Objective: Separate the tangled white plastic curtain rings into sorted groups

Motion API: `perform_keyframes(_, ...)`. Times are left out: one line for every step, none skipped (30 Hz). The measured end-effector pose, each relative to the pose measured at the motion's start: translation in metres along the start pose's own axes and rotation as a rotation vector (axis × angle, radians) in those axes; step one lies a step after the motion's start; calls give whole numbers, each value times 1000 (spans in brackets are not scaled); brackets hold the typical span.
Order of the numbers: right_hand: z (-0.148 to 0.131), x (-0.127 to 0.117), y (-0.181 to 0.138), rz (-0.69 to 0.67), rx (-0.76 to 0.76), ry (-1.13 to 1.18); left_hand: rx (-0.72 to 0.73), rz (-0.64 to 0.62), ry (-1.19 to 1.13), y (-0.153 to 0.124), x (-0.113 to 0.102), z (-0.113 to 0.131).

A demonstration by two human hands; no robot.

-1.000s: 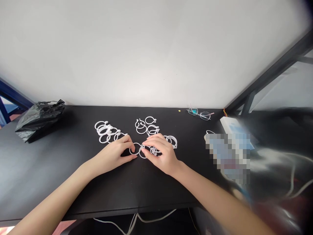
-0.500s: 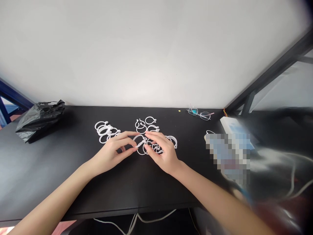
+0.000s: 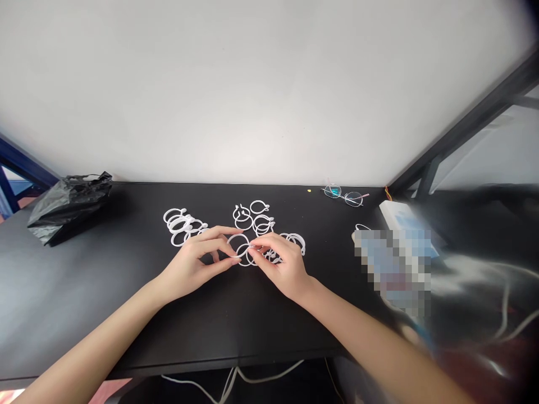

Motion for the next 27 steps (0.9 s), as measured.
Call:
perform_keyframes(0, 0, 0, 0, -10, 6, -6, 1, 0, 0, 0, 0)
perform_keyframes(-1, 0, 0, 2, -18, 10, -13, 5, 1, 0, -1, 0)
perform_keyframes(-1, 0, 0, 5, -26, 14, -22, 11, 1, 0, -1, 0)
perform_keyframes(-1, 0, 0, 10, -32, 17, -30, 19, -1, 0, -1, -1)
perform_keyframes(-1, 1, 0, 13, -36, 20, -36, 27, -8, 0, -2, -1)
perform_keyframes(-1, 1, 0, 14, -39, 23, -40, 33, -19, 0, -2, -2)
perform_keyframes(-1, 1, -1, 15, -41, 26, -40, 37, -35, 0, -3, -3)
perform_keyframes(-2, 1, -1, 15, -44, 29, -39, 41, -55, -1, -3, -4)
perform_keyframes(-2, 1, -1, 13, -45, 34, -39, 45, -73, -1, -3, -5)
perform_keyframes(-2, 1, -1, 12, -43, 39, -42, 49, -88, -1, -3, -6)
perform_keyframes(-3, 1, -1, 12, -40, 45, -46, 53, -96, -2, -4, -7)
perform_keyframes(-3, 1, -1, 11, -34, 52, -51, 58, -100, -2, -4, -7)
perform_keyframes(-3, 1, 0, 8, -26, 62, -55, 62, -100, -2, -4, -8)
perform_keyframes(-3, 1, 0, 3, -15, 74, -58, 65, -100, -2, -4, -8)
perform_keyframes(-3, 1, 0, -4, -4, 85, -59, 67, -102, -3, -4, -8)
perform_keyframes(-2, 1, 0, -12, 8, 91, -59, 69, -108, -3, -4, -8)
perform_keyframes(-2, 1, 0, -20, 19, 94, -59, 71, -114, -3, -4, -8)
perform_keyframes(-2, 1, 0, -26, 27, 93, -60, 72, -124, -3, -4, -7)
perform_keyframes(-2, 1, 0, -31, 33, 90, -62, 72, -140, -2, -4, -7)
perform_keyframes(-1, 1, 0, -36, 35, 89, -66, 70, -161, -2, -4, -7)
perform_keyframes(-1, 1, 0, -38, 36, 91, -72, 66, -184, -1, -3, -7)
perform_keyframes(-1, 1, 0, -38, 36, 94, -83, 59, -204, -1, -3, -7)
perform_keyframes(-1, 1, 0, -36, 35, 98, -95, 55, -215, 0, -2, -8)
perform_keyframes(-1, 0, 0, -33, 35, 103, -108, 52, -215, 0, -2, -8)
perform_keyframes(-1, 0, 0, -30, 36, 108, -117, 51, -204, 0, -2, -9)
perform_keyframes(-1, 0, 0, -25, 35, 115, -122, 50, -187, 1, -2, -9)
perform_keyframes(-2, 0, 0, -21, 35, 122, -121, 50, -170, 1, -2, -10)
Point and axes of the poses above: each hand's wrist, its own y-axis towards the middle knuckle, its own x-axis out of the palm, z = x × y, the point moved 5 cm from there along y, towards the middle knuckle, and after that the axes turned 13 degrees about -y, right-handed, at the moved point
